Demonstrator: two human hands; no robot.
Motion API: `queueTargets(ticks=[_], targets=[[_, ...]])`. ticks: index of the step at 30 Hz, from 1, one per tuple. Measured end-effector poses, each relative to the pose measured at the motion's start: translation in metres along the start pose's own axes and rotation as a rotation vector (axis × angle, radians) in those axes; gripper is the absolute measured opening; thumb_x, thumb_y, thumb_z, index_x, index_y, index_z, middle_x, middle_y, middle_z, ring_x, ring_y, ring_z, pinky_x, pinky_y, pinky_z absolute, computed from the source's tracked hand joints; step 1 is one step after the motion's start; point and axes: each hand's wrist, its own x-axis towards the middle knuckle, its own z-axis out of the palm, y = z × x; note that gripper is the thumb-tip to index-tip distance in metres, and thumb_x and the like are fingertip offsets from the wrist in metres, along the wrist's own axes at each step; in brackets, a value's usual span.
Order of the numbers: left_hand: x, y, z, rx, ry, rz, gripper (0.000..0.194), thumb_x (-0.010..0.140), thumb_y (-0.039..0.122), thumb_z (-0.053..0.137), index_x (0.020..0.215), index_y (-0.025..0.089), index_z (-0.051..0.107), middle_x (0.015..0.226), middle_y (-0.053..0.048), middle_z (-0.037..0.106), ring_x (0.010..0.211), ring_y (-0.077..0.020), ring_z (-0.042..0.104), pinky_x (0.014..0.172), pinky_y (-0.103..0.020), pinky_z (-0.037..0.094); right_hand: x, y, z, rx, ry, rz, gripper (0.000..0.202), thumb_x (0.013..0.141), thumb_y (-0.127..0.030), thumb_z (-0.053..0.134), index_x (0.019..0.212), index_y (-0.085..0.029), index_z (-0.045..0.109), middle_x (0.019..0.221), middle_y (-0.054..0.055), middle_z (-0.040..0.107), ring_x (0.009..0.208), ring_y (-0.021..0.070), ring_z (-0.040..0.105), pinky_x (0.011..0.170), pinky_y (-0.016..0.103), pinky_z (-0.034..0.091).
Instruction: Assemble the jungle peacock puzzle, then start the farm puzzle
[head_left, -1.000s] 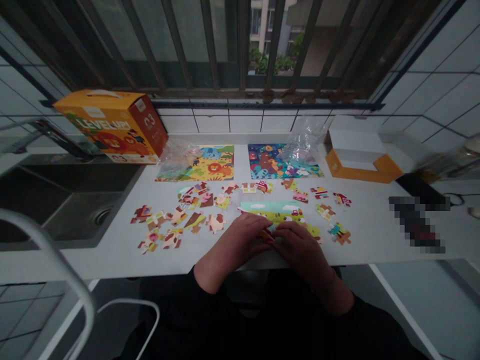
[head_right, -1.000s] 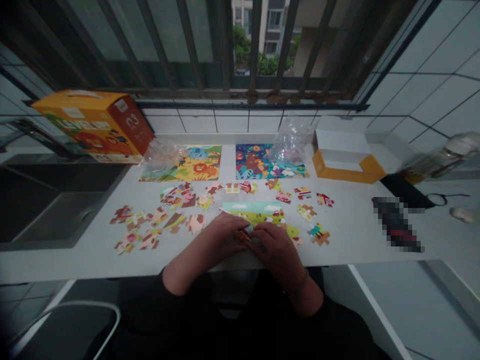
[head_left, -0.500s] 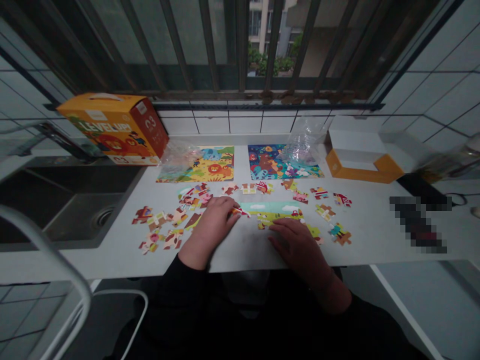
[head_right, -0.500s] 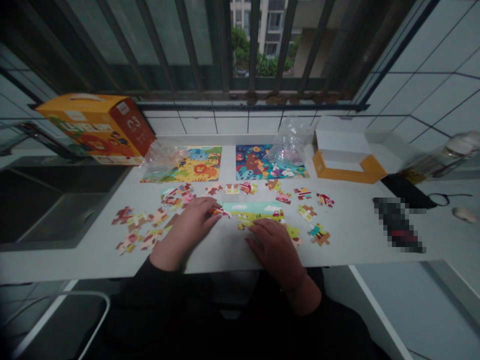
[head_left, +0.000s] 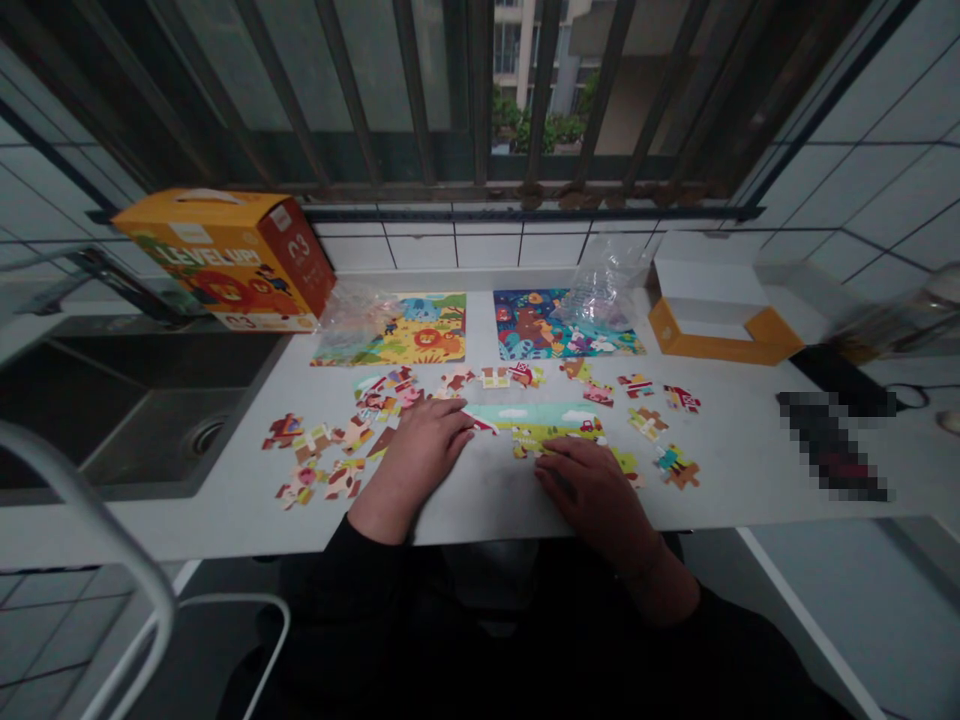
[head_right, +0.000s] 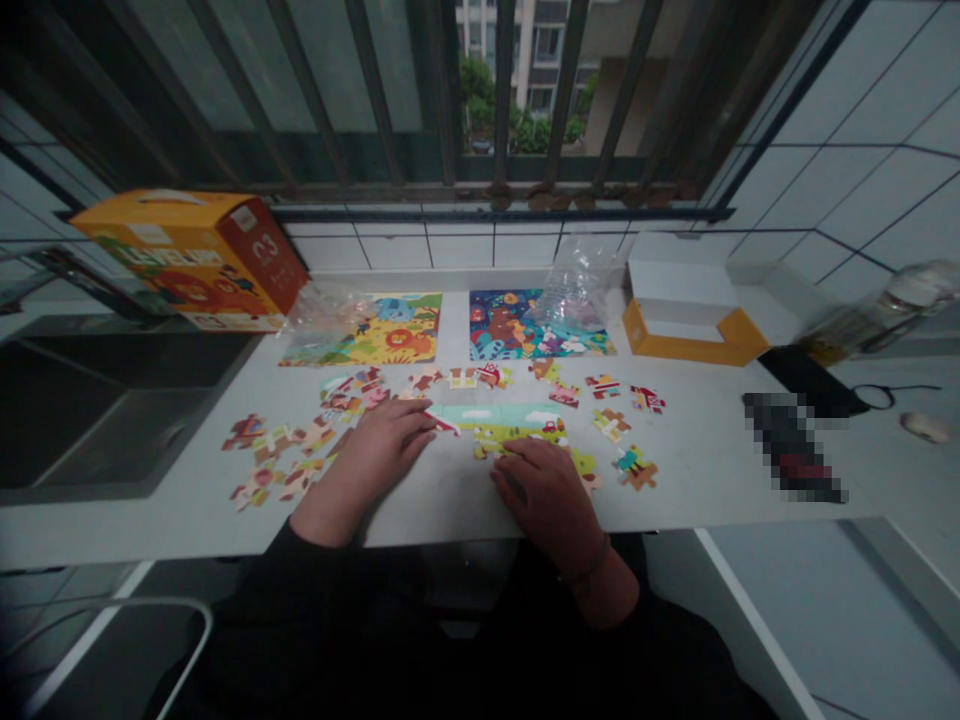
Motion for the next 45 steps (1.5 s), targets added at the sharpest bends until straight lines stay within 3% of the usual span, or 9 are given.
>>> queueTargets(ticks=[13,20,26,32,35,40,45], targets=[[-0.006,0.007,0.005,-0.031,-0.037,0.029,0.026,0.110,0.030,0.068,0.130,0.019,0.079,0.153,-0.016,0.075,0.139,-0.0351,0.070,0.123,-0.056,0.054,-0.001,0.000,0.001,-0.001,0.009,-0.007,0.019,0.113,-0.032,0.064,0.117,-0.025,0.081,0.128,0.011,0.082,0.118,0.0314,0.076,0.108,0.055,0.058],[-0.010,0.003,-0.003,-0.002,0.005,-0.116,0.054,0.104,0.043,0.077,0.152,0.020,0.064,0.158,-0.021,0.070,0.148,-0.0406,0.065,0.127,-0.061,0.050,0.000,0.000,0.001,-0.002,0.022,-0.005,0.020,0.113,-0.032,0.064,0.117,-0.025,0.082,0.127,0.012,0.083,0.117,0.0307,0.076,0.107,0.055,0.060],[-0.016,-0.016,-0.007,0.113,0.000,-0.219,0.040,0.109,0.046,0.065,0.138,0.020,0.071,0.165,-0.024,0.064,0.151,-0.0432,0.062,0.125,-0.063,0.050,-0.001,0.000,0.001,-0.007,0.023,-0.011,0.018,0.113,-0.030,0.065,0.116,-0.024,0.082,0.127,0.011,0.083,0.118,0.0315,0.077,0.109,0.056,0.060],[-0.021,-0.022,-0.011,0.065,0.042,-0.216,0.037,0.109,0.043,0.061,0.135,0.019,0.073,0.161,-0.022,0.067,0.151,-0.0389,0.062,0.129,-0.057,0.047,-0.003,0.002,0.003,-0.002,0.017,0.003,0.019,0.113,-0.031,0.064,0.116,-0.025,0.082,0.129,0.012,0.082,0.120,0.0329,0.076,0.108,0.058,0.060],[-0.017,-0.038,-0.023,0.101,0.099,-0.328,0.037,0.112,0.038,0.051,0.132,0.016,0.073,0.151,-0.023,0.072,0.142,-0.0384,0.065,0.127,-0.054,0.047,-0.004,0.003,0.003,0.009,0.018,-0.001,0.018,0.113,-0.031,0.064,0.116,-0.026,0.082,0.129,0.012,0.082,0.121,0.0327,0.076,0.109,0.058,0.060],[-0.005,-0.087,-0.052,0.300,0.082,-0.747,0.041,0.108,0.037,0.051,0.130,0.009,0.071,0.134,-0.030,0.073,0.131,-0.0461,0.066,0.115,-0.059,0.052,-0.004,0.003,0.004,-0.002,0.026,-0.002,0.018,0.113,-0.031,0.065,0.115,-0.025,0.081,0.130,0.012,0.082,0.121,0.0326,0.076,0.108,0.059,0.060],[0.002,-0.121,-0.064,0.269,0.066,-0.860,0.042,0.096,0.040,0.071,0.127,0.013,0.072,0.125,-0.028,0.077,0.120,-0.0458,0.070,0.101,-0.054,0.057,-0.003,0.002,0.003,-0.009,0.036,-0.007,0.017,0.112,-0.031,0.065,0.113,-0.026,0.081,0.128,0.011,0.083,0.118,0.0325,0.077,0.107,0.057,0.060]])
